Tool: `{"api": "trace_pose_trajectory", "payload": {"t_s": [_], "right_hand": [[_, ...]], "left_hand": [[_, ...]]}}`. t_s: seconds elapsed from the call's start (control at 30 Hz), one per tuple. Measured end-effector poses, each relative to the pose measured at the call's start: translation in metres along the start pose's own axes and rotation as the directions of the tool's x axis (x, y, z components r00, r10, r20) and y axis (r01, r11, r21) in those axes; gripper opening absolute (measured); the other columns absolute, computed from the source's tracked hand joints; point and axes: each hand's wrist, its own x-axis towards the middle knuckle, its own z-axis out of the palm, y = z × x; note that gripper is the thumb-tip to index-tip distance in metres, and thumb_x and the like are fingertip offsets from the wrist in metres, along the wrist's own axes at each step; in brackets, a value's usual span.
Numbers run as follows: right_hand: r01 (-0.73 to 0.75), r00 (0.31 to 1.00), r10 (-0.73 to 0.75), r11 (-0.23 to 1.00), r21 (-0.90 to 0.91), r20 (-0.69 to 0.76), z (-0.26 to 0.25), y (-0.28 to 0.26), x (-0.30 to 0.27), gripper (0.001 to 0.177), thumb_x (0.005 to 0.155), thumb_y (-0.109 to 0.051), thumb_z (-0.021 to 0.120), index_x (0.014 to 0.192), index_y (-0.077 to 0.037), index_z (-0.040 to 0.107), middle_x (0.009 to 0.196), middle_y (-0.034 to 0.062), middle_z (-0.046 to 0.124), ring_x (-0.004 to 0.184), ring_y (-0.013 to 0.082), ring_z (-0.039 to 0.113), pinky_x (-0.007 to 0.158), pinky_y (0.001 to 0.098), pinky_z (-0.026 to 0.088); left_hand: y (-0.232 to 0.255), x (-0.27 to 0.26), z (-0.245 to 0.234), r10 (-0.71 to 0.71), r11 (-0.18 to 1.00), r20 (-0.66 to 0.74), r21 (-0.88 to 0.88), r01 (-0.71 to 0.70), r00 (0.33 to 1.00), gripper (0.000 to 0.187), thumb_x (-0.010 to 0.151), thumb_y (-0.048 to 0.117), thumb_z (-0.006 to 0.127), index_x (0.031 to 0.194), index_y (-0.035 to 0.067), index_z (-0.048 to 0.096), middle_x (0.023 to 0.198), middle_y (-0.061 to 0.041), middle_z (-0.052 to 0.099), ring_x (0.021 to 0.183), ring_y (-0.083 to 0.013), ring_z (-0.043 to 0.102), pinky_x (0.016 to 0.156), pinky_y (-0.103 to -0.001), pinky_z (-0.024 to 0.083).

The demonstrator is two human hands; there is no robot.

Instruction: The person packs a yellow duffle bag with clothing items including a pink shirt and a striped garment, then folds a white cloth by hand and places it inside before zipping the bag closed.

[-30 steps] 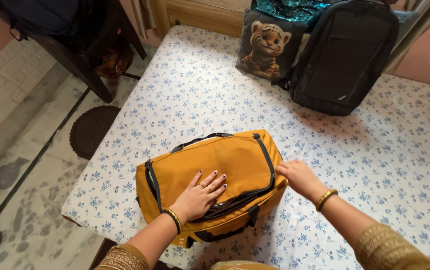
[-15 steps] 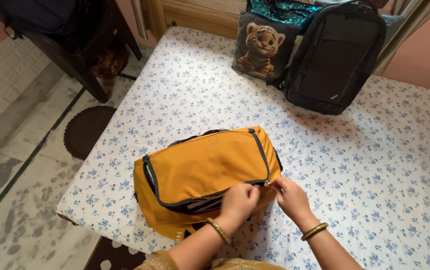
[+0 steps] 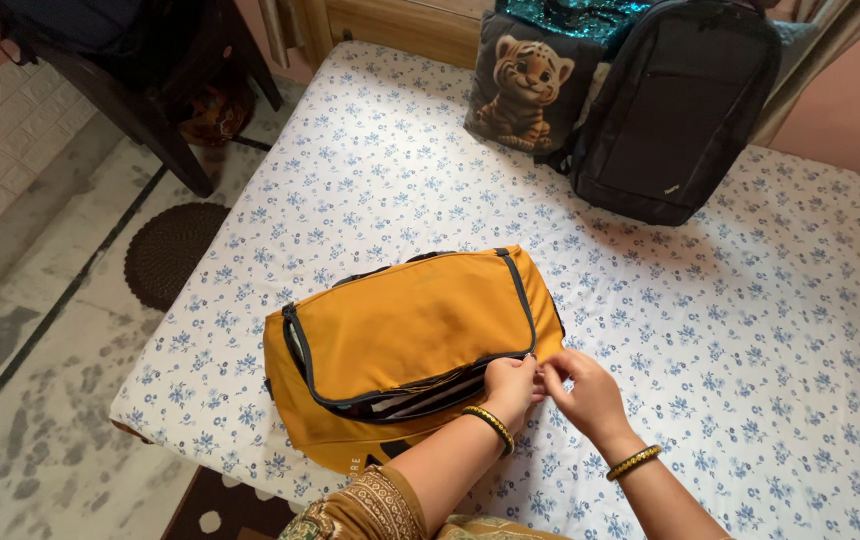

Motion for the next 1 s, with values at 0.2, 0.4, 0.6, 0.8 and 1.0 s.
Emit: {"api": "trace_pose_trajectory", "payload": {"t_s": [0.2,0.4,0.6,0.8,1.0], "right_hand": [[-0.378,0.909,0.392,0.919,-0.114,0.142,0.03,0.021,0.035,0.038,0.086,-0.045,0.076,0.087,-0.007,0.078,0.076,0.0083,0.073,0.067,0.0218,0.069,0.063,0.0346,0.053],[-0.49,0.866,0.452,0.853,0.181,0.214,0.075,0.08,0.055,0.036,0.084,-0.036,0.076,0.081,0.0,0.076,0.068,0.0084,0.074,0.06,0.0171,0.068,0.059,0.0325,0.053],[-0.476,0.879,0.465,0.862,0.176,0.1,0.082,0.086,0.056,0.033,0.085,-0.035,0.076,0.082,-0.002,0.075,0.07,0.0052,0.073,0.06,0.0152,0.066,0.06,0.0315,0.052],[-0.491,0.87,0.475,0.859,0.144,0.13,0.08,0.082,0.056,0.033,0.087,-0.035,0.075,0.082,-0.002,0.076,0.07,0.0068,0.073,0.061,0.0168,0.067,0.061,0.0322,0.052],[-0.441,0.897,0.432,0.887,0.136,0.092,0.085,0.09,0.057,0.034,0.086,-0.036,0.075,0.084,-0.002,0.076,0.071,0.0065,0.073,0.062,0.0168,0.066,0.061,0.0325,0.052]], "left_hand": [[0.001,-0.018,-0.002,0.235,0.896,-0.072,0.403,-0.187,0.969,0.04,0.099,0.03,0.061,0.073,0.001,0.072,0.068,-0.013,0.073,0.054,-0.0188,0.067,0.055,-0.033,0.053],[0.02,-0.031,-0.014,0.529,0.577,-0.054,0.755,-0.312,0.847,0.032,0.092,0.03,0.064,0.075,0.005,0.071,0.071,-0.019,0.07,0.066,-0.0356,0.068,0.064,-0.046,0.054],[0.026,-0.051,-0.058,0.643,0.31,0.099,0.873,-0.377,0.759,0.029,0.093,0.027,0.063,0.075,0.005,0.071,0.076,-0.02,0.068,0.073,-0.0407,0.067,0.067,-0.051,0.053],[0.013,-0.093,-0.134,0.693,-0.042,0.346,0.896,-0.443,0.632,0.02,0.097,0.019,0.062,0.082,0.006,0.063,0.08,-0.014,0.064,0.073,-0.0346,0.066,0.065,-0.044,0.054],[0.022,-0.124,-0.185,0.719,-0.168,0.373,0.912,-0.375,0.586,0.017,0.095,0.019,0.063,0.083,0.007,0.062,0.08,-0.011,0.064,0.07,-0.0318,0.066,0.063,-0.042,0.054]]}}
